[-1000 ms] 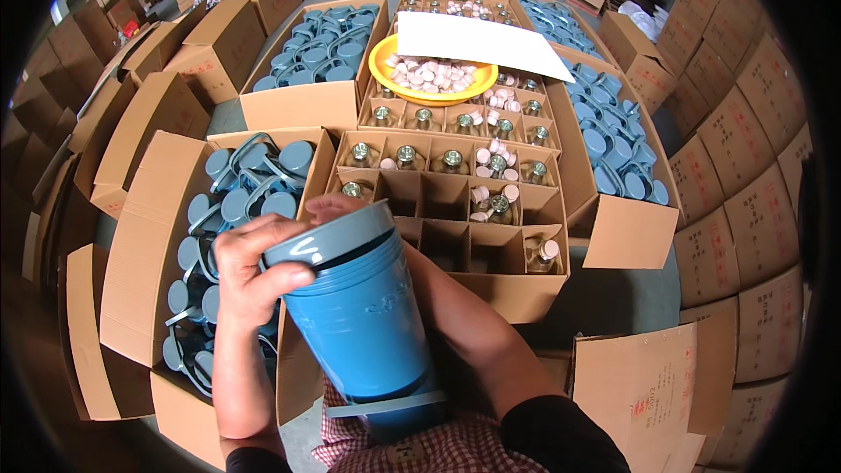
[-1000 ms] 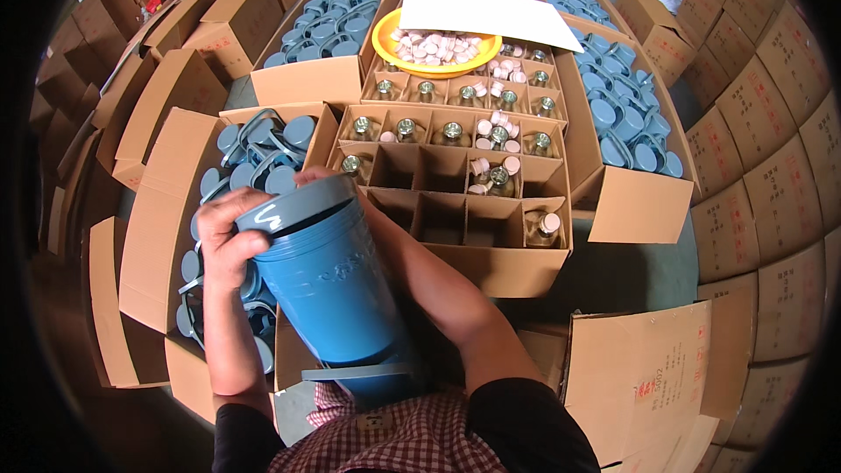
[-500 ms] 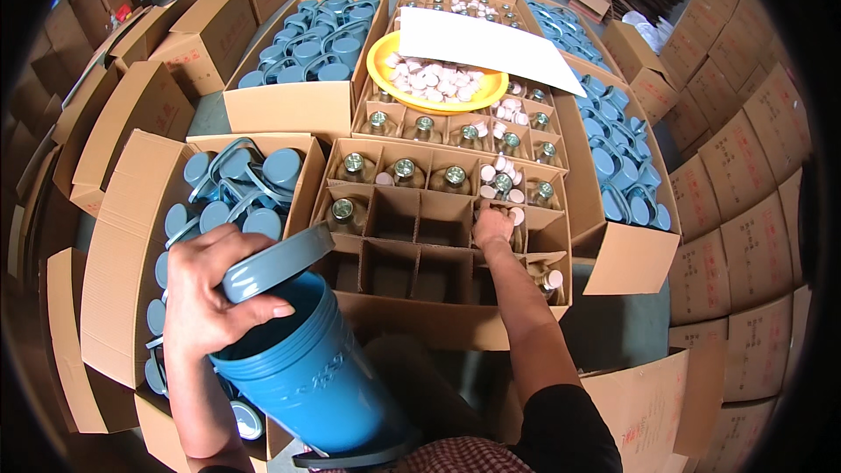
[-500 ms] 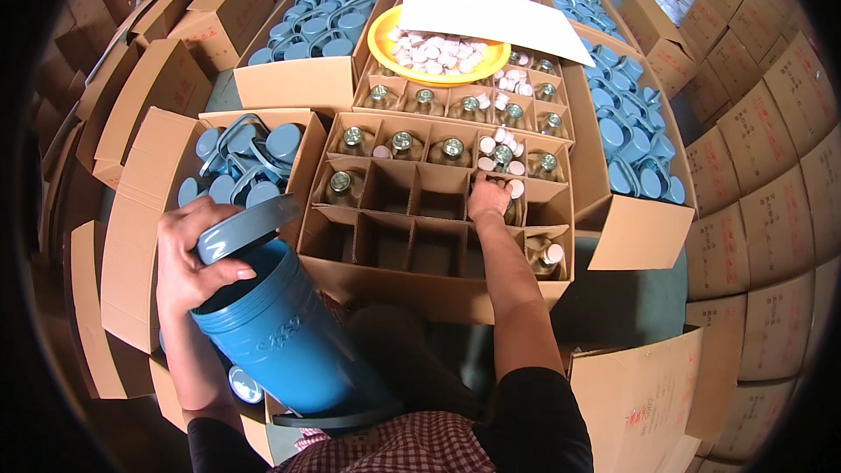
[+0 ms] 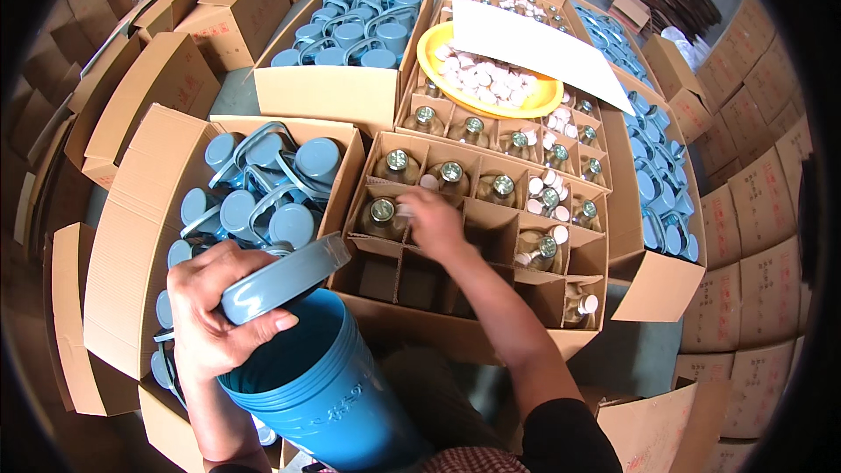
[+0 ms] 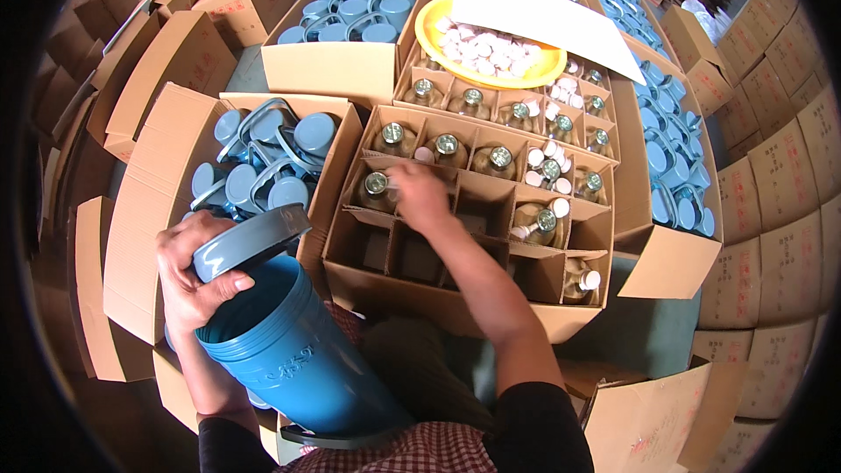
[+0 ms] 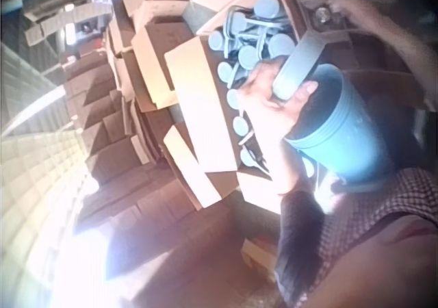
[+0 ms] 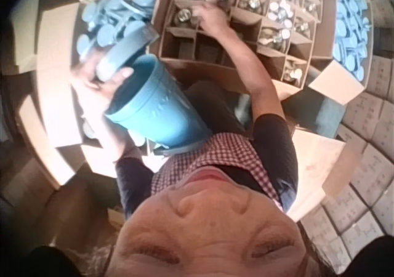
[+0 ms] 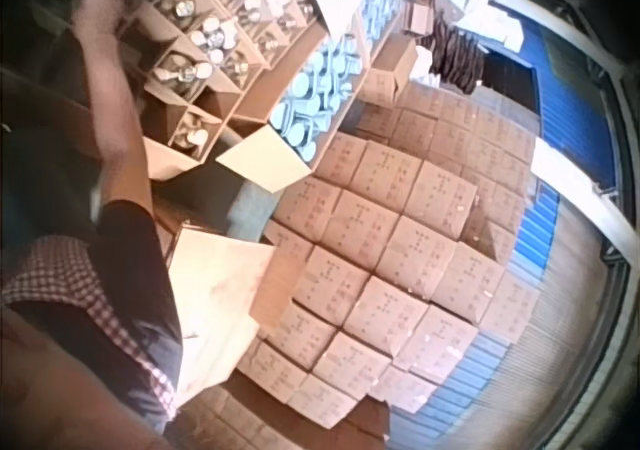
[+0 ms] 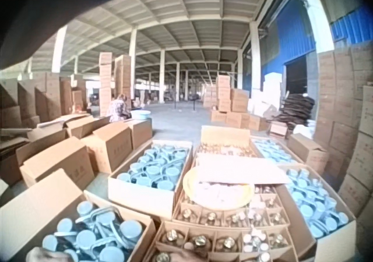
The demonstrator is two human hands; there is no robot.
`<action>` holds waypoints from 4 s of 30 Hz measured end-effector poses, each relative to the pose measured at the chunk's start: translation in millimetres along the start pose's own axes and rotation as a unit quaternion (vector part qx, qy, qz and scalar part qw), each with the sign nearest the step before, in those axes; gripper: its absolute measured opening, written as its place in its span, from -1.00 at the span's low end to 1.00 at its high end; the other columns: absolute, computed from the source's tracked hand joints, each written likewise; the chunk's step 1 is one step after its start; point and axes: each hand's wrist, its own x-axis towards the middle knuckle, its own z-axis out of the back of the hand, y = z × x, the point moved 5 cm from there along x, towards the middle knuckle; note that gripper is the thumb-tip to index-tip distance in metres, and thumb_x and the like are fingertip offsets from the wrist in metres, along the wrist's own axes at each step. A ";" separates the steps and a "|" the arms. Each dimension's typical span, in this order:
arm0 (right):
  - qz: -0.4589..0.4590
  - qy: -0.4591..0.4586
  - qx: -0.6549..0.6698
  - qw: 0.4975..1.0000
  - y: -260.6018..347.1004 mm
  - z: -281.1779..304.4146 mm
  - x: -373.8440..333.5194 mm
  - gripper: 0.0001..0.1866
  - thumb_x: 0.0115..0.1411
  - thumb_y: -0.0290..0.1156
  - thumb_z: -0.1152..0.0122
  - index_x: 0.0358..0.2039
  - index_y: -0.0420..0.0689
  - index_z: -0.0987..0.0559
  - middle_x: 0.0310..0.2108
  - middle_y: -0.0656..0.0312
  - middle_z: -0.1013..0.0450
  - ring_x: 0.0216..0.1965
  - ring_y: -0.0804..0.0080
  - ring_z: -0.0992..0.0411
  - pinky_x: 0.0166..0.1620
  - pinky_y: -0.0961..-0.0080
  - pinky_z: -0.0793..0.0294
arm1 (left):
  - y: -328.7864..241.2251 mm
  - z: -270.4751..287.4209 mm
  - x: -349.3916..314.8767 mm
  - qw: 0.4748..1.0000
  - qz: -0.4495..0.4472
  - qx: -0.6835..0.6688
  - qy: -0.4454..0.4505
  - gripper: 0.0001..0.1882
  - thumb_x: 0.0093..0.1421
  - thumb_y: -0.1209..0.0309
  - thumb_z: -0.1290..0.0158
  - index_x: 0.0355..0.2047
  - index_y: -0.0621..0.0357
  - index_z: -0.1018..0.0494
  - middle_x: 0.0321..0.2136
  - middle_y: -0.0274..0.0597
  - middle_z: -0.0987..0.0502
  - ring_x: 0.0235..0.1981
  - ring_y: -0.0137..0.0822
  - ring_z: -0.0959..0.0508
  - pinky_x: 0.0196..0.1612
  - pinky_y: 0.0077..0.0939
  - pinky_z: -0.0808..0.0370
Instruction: The person assembles thermoses by placing glass liners into blue plastic housings, inserting gaskets, and screwing on the top collars and lids before placing them into cardboard boxes.
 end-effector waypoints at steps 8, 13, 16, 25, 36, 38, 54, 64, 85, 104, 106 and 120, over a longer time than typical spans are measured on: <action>-0.083 0.162 -0.072 0.981 13.4 -98.2 42.9 -0.78 0.01 -0.32 -0.17 -0.35 -0.16 -0.58 -0.15 -0.04 -0.43 -0.14 0.07 -0.43 -0.09 0.27 -0.46 | 23.4 5.1 -3.6 0.999 0.050 -0.016 -0.015 -0.51 -0.17 0.08 -0.35 -0.38 0.23 -0.56 -0.50 -0.10 -0.58 -0.53 -0.25 -0.57 -0.45 -0.51 -0.47; -0.088 0.142 -0.078 0.983 1.0 -120.8 50.1 -0.74 0.04 -0.22 -0.19 -0.39 -0.17 -0.58 -0.35 -0.02 -0.46 -0.29 0.01 -0.48 -0.20 0.19 -0.49 | 33.2 -6.8 6.1 0.999 0.047 -0.018 -0.004 -0.51 -0.16 0.08 -0.35 -0.37 0.24 -0.57 -0.51 -0.10 -0.57 -0.53 -0.24 -0.58 -0.44 -0.49 -0.48; -0.072 0.110 -0.108 0.985 0.1 -125.6 52.3 -0.73 0.02 -0.22 -0.21 -0.39 -0.17 -0.55 -0.38 -0.03 -0.45 -0.35 0.01 -0.48 -0.24 0.19 -0.50 | 33.6 -10.2 12.6 0.998 0.054 -0.028 0.002 -0.53 -0.16 0.11 -0.35 -0.38 0.26 -0.56 -0.52 -0.10 -0.57 -0.53 -0.24 -0.57 -0.45 -0.49 -0.47; -0.032 0.213 -0.092 0.972 18.0 -94.5 35.1 -0.24 -0.18 -0.52 -0.20 0.15 -0.03 -0.28 -0.16 -0.11 -0.35 -0.02 -0.08 -0.30 -0.09 0.17 -0.46 | 78.6 -3.5 -14.4 0.880 0.238 -0.305 -0.275 -0.63 0.05 0.28 -0.18 -0.20 0.27 -0.47 -0.36 -0.20 -0.55 -0.33 -0.34 -0.52 -0.16 -0.46 -0.43; 0.246 -0.047 0.010 0.968 195.5 149.9 73.2 -0.23 -0.17 -0.60 -0.12 0.17 0.00 -0.28 -0.21 0.02 -0.36 -0.12 0.04 -0.34 -0.16 0.19 -0.44 | 146.1 -181.0 -76.2 0.546 0.315 -0.759 -0.160 -0.41 0.21 -0.05 0.13 0.05 0.16 -0.32 0.07 0.09 -0.34 0.12 -0.01 -0.35 0.11 0.07 -0.35; 0.340 -0.034 0.009 0.940 241.7 185.4 56.8 -0.31 -0.14 -0.60 -0.13 0.12 -0.02 -0.36 -0.27 0.04 -0.37 -0.18 0.10 -0.36 -0.19 0.28 -0.45 | 126.5 -172.0 -49.5 0.499 0.194 -0.835 -0.125 -0.41 0.21 0.01 0.09 0.08 0.19 -0.30 0.10 0.07 -0.31 0.15 0.06 -0.29 0.19 -0.02 -0.24; 0.154 0.121 0.658 0.727 181.0 198.0 40.8 -0.18 0.02 -0.03 -0.18 0.19 -0.27 -0.21 0.21 -0.01 -0.17 0.22 0.21 -0.17 0.24 0.31 -0.12 | -5.4 -40.9 -26.1 0.657 -0.163 -0.727 -0.114 -0.53 0.15 0.02 0.00 -0.25 0.23 -0.48 0.21 0.16 -0.15 0.22 0.08 -0.19 0.22 0.00 -0.13; 0.118 0.466 0.404 0.778 221.0 174.2 -13.5 -0.66 -0.15 -0.50 -0.31 -0.27 -0.24 -0.61 -0.31 0.20 -0.57 -0.23 0.54 -0.50 -0.08 0.55 -0.44 | 35.5 -1.6 -55.0 0.597 0.193 -0.679 -0.381 -0.53 0.26 0.16 0.14 -0.09 0.39 -0.39 -0.13 0.17 -0.48 -0.05 0.05 -0.49 0.04 -0.05 -0.45; 0.131 -0.084 0.678 0.718 166.0 147.2 -47.5 -0.50 0.26 0.03 0.14 -0.56 -0.19 -0.34 -0.49 0.11 -0.34 -0.28 0.16 -0.41 0.13 -0.04 -0.19 | -78.0 -11.4 -40.8 0.938 -0.117 -0.303 -0.119 -0.67 -0.05 0.28 -0.11 -0.47 0.39 -0.58 -0.55 -0.06 -0.49 -0.54 -0.30 -0.47 -0.47 -0.53 -0.38; 0.170 0.128 0.896 0.391 179.8 52.1 -33.7 -0.23 0.23 0.30 0.39 -0.47 -0.22 -0.49 -0.34 0.07 -0.44 0.03 0.12 -0.31 0.17 0.15 -0.18 | -43.7 -32.2 -59.8 0.938 -0.044 -0.324 -0.117 -0.49 0.07 0.03 0.00 -0.47 0.33 -0.60 -0.53 -0.05 -0.52 -0.45 -0.24 -0.50 -0.22 -0.35 -0.44; 0.133 0.099 0.881 0.443 180.1 62.5 -36.0 -0.24 0.27 0.24 0.41 -0.51 -0.23 -0.50 -0.36 0.05 -0.45 -0.07 0.18 -0.36 0.08 0.21 -0.26 | -41.1 -28.2 -64.7 0.929 -0.048 -0.340 -0.136 -0.47 0.08 0.02 0.01 -0.47 0.33 -0.60 -0.51 -0.03 -0.54 -0.43 -0.23 -0.51 -0.13 -0.27 -0.45; 0.187 -0.148 0.426 0.872 219.3 202.9 -99.0 -0.48 0.25 -0.05 0.00 -0.65 -0.26 -0.37 -0.60 0.16 -0.35 -0.51 0.38 -0.33 -0.40 0.49 -0.29 | -143.7 -8.6 -82.1 0.993 -0.095 0.066 0.016 -0.37 -0.21 0.04 -0.29 -0.24 0.26 -0.44 -0.37 -0.02 -0.54 -0.30 -0.01 -0.56 -0.18 -0.25 -0.46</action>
